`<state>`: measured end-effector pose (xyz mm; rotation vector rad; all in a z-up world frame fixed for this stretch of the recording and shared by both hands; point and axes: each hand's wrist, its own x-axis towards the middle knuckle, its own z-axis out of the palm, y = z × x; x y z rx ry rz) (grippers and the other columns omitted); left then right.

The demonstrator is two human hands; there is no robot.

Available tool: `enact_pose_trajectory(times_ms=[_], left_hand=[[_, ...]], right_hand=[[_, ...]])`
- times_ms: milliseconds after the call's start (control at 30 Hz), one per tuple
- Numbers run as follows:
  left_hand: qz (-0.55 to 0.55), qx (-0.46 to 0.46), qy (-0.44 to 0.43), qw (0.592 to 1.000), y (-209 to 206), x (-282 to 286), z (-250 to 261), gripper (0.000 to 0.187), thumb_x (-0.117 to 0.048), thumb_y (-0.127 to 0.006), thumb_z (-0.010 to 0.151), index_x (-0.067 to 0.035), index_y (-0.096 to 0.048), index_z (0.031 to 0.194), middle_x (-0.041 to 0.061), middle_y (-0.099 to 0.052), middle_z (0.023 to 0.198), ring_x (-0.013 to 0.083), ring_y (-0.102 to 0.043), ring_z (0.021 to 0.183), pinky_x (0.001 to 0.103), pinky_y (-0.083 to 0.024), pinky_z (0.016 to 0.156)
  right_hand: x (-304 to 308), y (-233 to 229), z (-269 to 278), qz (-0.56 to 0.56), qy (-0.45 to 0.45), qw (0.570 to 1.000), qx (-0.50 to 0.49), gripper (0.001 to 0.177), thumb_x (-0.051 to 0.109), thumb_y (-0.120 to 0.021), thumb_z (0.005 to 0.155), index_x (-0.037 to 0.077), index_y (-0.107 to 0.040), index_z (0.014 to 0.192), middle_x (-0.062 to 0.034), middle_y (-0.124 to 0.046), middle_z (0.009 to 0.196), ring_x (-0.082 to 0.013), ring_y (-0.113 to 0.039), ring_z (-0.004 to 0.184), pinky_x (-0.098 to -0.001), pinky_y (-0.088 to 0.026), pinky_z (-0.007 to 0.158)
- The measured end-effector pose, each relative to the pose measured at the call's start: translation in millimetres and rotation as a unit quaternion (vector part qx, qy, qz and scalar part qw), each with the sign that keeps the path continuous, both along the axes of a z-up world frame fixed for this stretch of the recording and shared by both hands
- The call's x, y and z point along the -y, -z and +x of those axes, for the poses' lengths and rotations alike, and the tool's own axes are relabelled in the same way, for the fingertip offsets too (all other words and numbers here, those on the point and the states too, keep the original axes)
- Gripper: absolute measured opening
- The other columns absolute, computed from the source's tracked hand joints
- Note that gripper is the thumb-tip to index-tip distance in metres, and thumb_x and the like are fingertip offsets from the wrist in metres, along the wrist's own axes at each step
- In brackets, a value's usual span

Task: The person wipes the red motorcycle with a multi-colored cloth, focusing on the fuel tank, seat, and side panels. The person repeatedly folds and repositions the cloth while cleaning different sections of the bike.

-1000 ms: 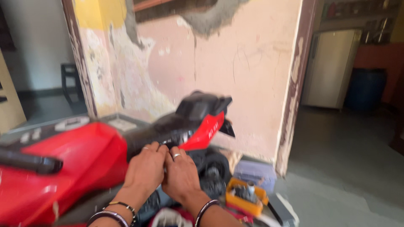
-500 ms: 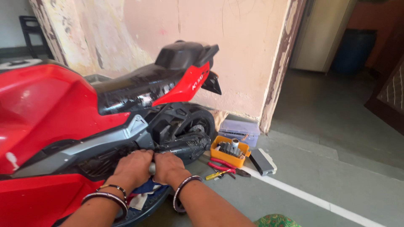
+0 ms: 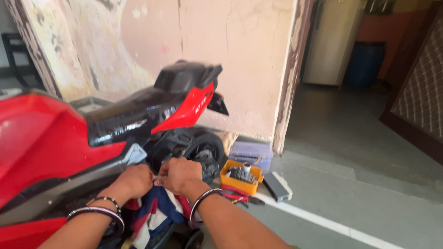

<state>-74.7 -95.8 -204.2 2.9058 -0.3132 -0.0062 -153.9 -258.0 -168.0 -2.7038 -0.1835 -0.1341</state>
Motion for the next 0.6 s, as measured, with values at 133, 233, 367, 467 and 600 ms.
enact_pose_trajectory(times_ms=[133, 233, 367, 467, 600], left_hand=[[-0.168, -0.022, -0.072, 0.983, -40, -2, 27, 0.027, -0.016, -0.059, 0.093, -0.011, -0.081, 0.109, 0.020, -0.079, 0.092, 0.0330, -0.080, 0.087, 0.042, -0.061, 0.080], [-0.399, -0.016, 0.023, 0.916, -79, -11, 34, 0.033, -0.016, -0.051, 0.095, 0.002, -0.078, 0.101, 0.018, -0.078, 0.088, 0.0297, -0.073, 0.085, 0.044, -0.057, 0.074], [-0.471, -0.079, 0.073, 0.875, -149, -22, 24, 0.051, -0.044, -0.060, 0.103, 0.005, -0.073, 0.105, 0.026, -0.078, 0.094, 0.0369, -0.072, 0.083, 0.048, -0.058, 0.074], [-0.349, 0.005, 0.092, 0.932, -211, -41, 23, 0.040, -0.040, -0.076, 0.087, -0.005, -0.077, 0.105, 0.013, -0.077, 0.103, 0.0196, -0.068, 0.094, 0.038, -0.053, 0.082], [-0.144, 0.164, 0.092, 0.972, -282, -84, 31, 0.038, -0.033, -0.087, 0.076, -0.010, -0.080, 0.106, 0.009, -0.081, 0.104, 0.0185, -0.073, 0.105, 0.033, -0.056, 0.091]], right_hand=[[-2, -48, -10, 0.014, -0.009, 0.998, 0.059, 0.035, 0.044, -0.063, 0.093, 0.015, -0.074, 0.107, -0.0143, -0.075, 0.106, -0.0337, -0.070, 0.105, -0.0482, -0.053, 0.089], [-6, -80, -9, 0.050, -0.009, 0.994, 0.098, 0.039, 0.041, -0.054, 0.102, 0.007, -0.064, 0.116, -0.0217, -0.073, 0.102, -0.0408, -0.069, 0.101, -0.0524, -0.052, 0.088], [-20, -120, 5, 0.147, -0.005, 0.970, 0.193, 0.032, 0.029, -0.051, 0.100, 0.001, -0.058, 0.115, -0.0270, -0.073, 0.093, -0.0456, -0.070, 0.095, -0.0538, -0.052, 0.087], [-36, -144, 12, 0.226, -0.012, 0.932, 0.285, 0.029, 0.025, -0.054, 0.096, 0.003, -0.059, 0.114, -0.0283, -0.071, 0.091, -0.0486, -0.068, 0.092, -0.0548, -0.052, 0.085], [-55, -172, 20, 0.315, -0.078, 0.901, 0.287, 0.032, 0.028, -0.053, 0.095, 0.012, -0.060, 0.122, -0.0218, -0.074, 0.099, -0.0436, -0.070, 0.099, -0.0518, -0.051, 0.086]])
